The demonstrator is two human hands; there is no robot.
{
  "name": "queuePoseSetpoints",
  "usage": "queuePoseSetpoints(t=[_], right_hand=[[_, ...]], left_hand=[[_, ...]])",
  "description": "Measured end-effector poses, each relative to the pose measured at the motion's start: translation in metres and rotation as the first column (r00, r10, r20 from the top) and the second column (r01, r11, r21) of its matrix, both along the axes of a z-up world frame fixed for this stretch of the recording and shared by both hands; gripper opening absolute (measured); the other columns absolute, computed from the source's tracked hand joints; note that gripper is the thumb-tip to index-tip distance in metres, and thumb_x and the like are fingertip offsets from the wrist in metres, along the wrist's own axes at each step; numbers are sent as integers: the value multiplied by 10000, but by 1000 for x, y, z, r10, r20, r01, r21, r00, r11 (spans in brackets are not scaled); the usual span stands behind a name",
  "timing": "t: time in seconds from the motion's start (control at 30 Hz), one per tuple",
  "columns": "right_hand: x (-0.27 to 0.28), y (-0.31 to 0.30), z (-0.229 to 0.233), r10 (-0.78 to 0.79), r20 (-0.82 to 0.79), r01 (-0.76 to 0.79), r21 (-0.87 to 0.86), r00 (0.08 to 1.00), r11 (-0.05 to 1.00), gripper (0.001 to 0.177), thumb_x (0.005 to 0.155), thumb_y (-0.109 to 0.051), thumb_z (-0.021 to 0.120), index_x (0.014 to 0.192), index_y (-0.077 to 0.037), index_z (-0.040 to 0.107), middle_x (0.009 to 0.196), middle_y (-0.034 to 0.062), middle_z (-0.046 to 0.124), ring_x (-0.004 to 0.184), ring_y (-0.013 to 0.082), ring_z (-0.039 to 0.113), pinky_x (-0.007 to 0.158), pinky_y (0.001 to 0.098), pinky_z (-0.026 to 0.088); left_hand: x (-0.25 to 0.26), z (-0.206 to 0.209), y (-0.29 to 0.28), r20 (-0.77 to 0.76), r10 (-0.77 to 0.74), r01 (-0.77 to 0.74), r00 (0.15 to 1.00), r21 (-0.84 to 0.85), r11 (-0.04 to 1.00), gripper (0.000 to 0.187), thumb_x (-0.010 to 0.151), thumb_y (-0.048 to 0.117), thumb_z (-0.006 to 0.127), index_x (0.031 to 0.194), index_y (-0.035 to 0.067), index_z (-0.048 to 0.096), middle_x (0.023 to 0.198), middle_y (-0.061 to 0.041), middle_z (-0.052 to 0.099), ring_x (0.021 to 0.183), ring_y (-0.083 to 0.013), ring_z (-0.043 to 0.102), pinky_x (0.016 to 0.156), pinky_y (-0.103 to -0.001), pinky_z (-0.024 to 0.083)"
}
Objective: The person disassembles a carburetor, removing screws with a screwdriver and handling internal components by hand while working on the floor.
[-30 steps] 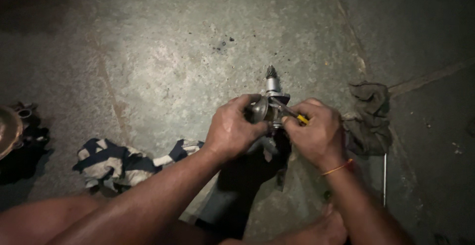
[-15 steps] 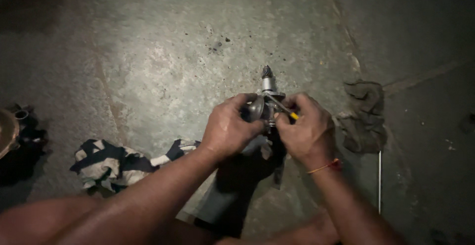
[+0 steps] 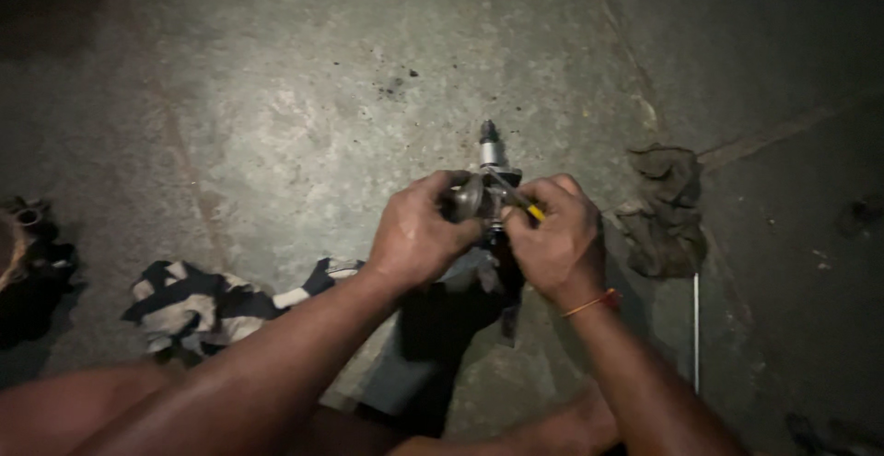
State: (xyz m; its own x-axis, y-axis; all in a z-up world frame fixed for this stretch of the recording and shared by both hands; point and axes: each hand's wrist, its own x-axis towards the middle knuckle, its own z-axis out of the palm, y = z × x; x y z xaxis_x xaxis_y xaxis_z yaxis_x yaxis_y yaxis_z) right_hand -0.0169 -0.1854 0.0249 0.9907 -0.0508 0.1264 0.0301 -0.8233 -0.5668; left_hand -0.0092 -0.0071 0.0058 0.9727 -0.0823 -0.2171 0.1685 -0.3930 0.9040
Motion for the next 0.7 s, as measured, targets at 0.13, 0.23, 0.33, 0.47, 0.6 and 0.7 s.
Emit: queuePoseSetpoints(t=[0.13, 0.23, 0.33, 0.47, 0.6, 0.7], right_hand=[[1, -10, -13, -57, -34, 55, -66, 998, 996, 256, 813, -276, 834, 839, -47, 722, 902, 141, 688, 821, 328, 683, 737, 428, 533], [14, -29, -14, 24, 84, -37, 153, 996, 988, 217, 902, -173, 767, 1036, -16, 700, 1040, 138, 688, 943, 285, 681, 848, 419, 532], [10, -36, 0, 44, 42, -60, 618, 998, 784, 233, 978, -81, 659, 1197, -1, 648, 1183, 99, 692, 957, 193, 671, 882, 346, 551], [3, -36, 48, 28, 133, -109, 648, 991, 754, 166, 1060, -23, 582, 1219, 19, 557, 1156, 96, 658, 1014, 169, 710, 936, 312, 608], [-2, -28, 64, -62, 150, -60, 694, 987, 717, 159, 1096, 14, 587, 1240, 3, 520, 1126, 137, 680, 1024, 196, 708, 950, 357, 633], [-2, -27, 66, -125, 106, 6, 740, 986, 673, 203, 1061, 20, 560, 1243, -32, 485, 1100, 142, 701, 994, 202, 729, 901, 370, 653]], left_hand=[[-1, 4, 1, 21, -3, 3, 1000, 9, 1000, 580, 681, 248, 838, 1211, 57, 698, 1035, -175, 757, 936, -303, 750, 843, -384, 580], [2, 6, 0, -1, 1, -1, 1000, -23, 1000, 578, 680, 250, 824, 1211, 60, 696, 1046, -168, 760, 945, -292, 753, 851, -382, 581], [-5, 2, 3, -18, 18, -18, 1000, -11, 1000, 579, 690, 249, 815, 1223, 58, 691, 1045, -173, 760, 946, -294, 754, 861, -378, 583], [1, 9, 1, -8, -5, 5, 1000, 37, 999, 584, 690, 236, 818, 1236, 69, 693, 1028, -178, 757, 938, -299, 741, 862, -381, 568], [-2, 14, -2, -100, 8, -9, 995, -11, 1000, 591, 693, 241, 804, 1245, 68, 683, 1016, -154, 772, 907, -257, 763, 842, -348, 589], [1, 22, -4, -140, 6, -5, 990, 8, 1000, 610, 683, 229, 806, 1260, 76, 683, 1004, -144, 772, 891, -243, 757, 839, -344, 583]])
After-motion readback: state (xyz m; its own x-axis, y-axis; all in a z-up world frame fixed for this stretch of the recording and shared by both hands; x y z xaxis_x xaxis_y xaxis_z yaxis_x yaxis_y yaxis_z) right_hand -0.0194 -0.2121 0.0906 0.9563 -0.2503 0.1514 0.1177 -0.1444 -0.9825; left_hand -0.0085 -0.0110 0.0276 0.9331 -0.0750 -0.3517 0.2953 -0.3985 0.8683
